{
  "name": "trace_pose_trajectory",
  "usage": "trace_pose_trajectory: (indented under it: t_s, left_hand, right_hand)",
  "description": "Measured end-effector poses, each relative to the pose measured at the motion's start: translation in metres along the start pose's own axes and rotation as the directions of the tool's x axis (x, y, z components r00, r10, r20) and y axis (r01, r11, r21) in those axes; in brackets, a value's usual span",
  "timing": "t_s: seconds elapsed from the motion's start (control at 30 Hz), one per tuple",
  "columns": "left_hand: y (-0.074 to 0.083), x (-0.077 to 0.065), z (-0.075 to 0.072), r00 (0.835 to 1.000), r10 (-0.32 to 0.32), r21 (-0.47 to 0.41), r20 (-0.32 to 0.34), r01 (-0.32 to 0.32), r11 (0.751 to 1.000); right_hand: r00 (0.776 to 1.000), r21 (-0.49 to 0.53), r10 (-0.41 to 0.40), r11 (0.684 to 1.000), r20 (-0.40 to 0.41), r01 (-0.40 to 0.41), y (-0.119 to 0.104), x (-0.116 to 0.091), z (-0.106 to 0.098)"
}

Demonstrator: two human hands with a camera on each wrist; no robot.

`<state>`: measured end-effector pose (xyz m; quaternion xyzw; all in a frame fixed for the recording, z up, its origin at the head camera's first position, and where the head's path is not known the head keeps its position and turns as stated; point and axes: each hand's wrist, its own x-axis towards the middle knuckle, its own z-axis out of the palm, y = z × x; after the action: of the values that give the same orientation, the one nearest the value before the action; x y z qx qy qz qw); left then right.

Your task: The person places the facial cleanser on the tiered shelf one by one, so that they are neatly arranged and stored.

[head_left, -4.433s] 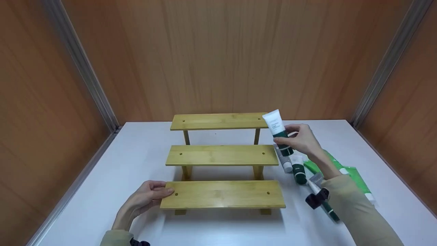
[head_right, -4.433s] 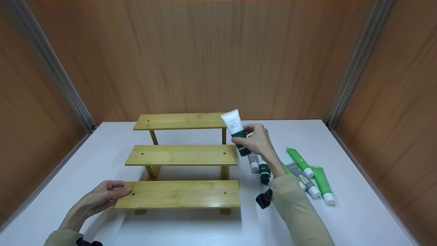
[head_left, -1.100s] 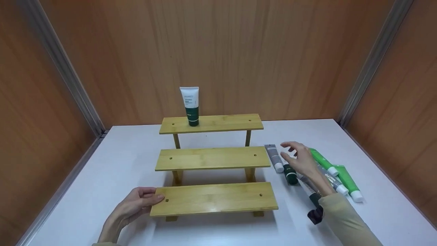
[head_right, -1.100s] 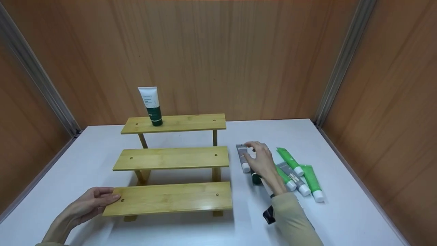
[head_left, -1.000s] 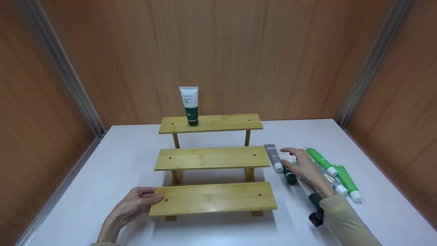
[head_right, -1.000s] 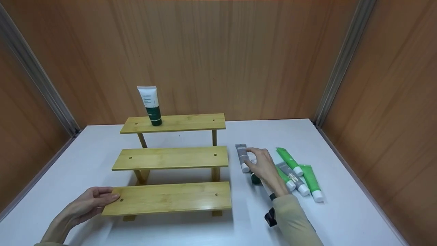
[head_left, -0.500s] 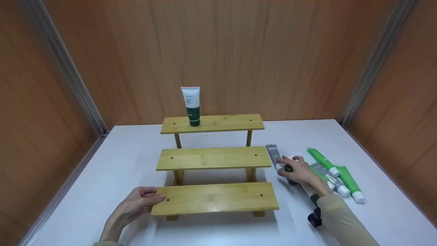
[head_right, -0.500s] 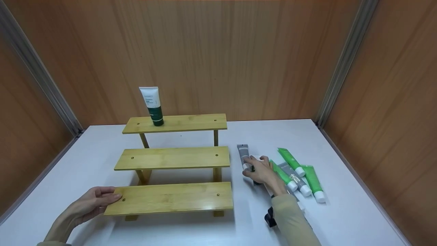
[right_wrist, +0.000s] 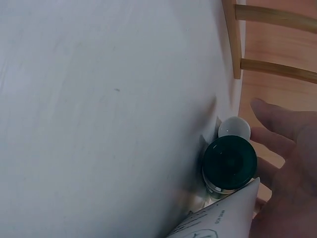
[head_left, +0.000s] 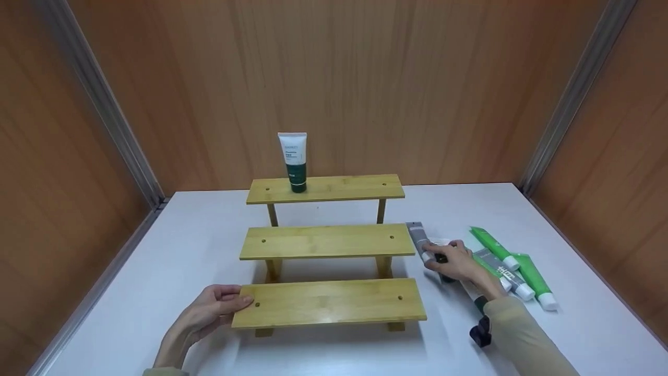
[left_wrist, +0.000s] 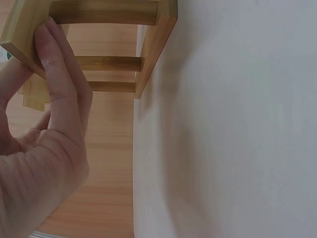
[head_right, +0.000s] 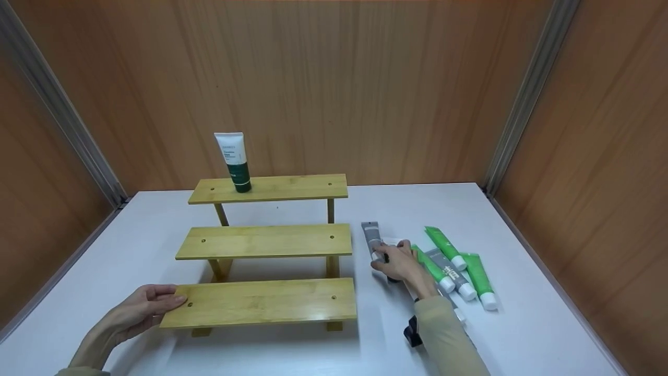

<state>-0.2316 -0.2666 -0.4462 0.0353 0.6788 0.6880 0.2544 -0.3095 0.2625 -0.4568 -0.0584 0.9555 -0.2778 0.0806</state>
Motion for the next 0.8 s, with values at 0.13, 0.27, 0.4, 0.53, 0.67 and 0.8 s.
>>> trace_pose_trajectory:
  t_s: [0.13, 0.27, 0.4, 0.53, 0.67, 0.8]
  left_hand:
    - [-0.001, 0.0, -0.001, 1.0, 0.007, 0.006, 0.007, -0.007, 1.0]
    - [-0.001, 0.0, -0.001, 1.0, 0.011, 0.009, 0.018, -0.011, 1.0]
    - [0.0, 0.0, 0.0, 1.0, 0.001, 0.01, 0.008, -0.001, 1.0]
    - [0.001, 0.0, 0.001, 1.0, -0.005, 0.014, -0.004, 0.005, 1.0]
    - [0.001, -0.001, 0.0, 1.0, -0.01, 0.016, -0.001, 0.01, 1.0]
    - [0.001, -0.001, 0.0, 1.0, -0.006, 0.015, 0.002, 0.006, 1.0]
  right_hand:
    - [0.999, 0.003, -0.012, 1.0, -0.048, 0.012, -0.002, 0.003, 0.0]
    - [0.994, 0.037, -0.03, 0.999, -0.105, 0.034, -0.004, 0.009, 0.001]
    - [0.986, 0.084, -0.034, 0.995, -0.164, 0.048, -0.008, 0.017, 0.003]
    - [0.979, 0.081, -0.008, 0.996, -0.202, 0.024, -0.01, 0.025, 0.006]
    - [0.978, 0.094, 0.052, 0.995, -0.201, -0.034, -0.013, 0.028, 0.008]
    - [0.978, 0.109, 0.103, 0.99, -0.18, -0.085, -0.016, 0.029, 0.008]
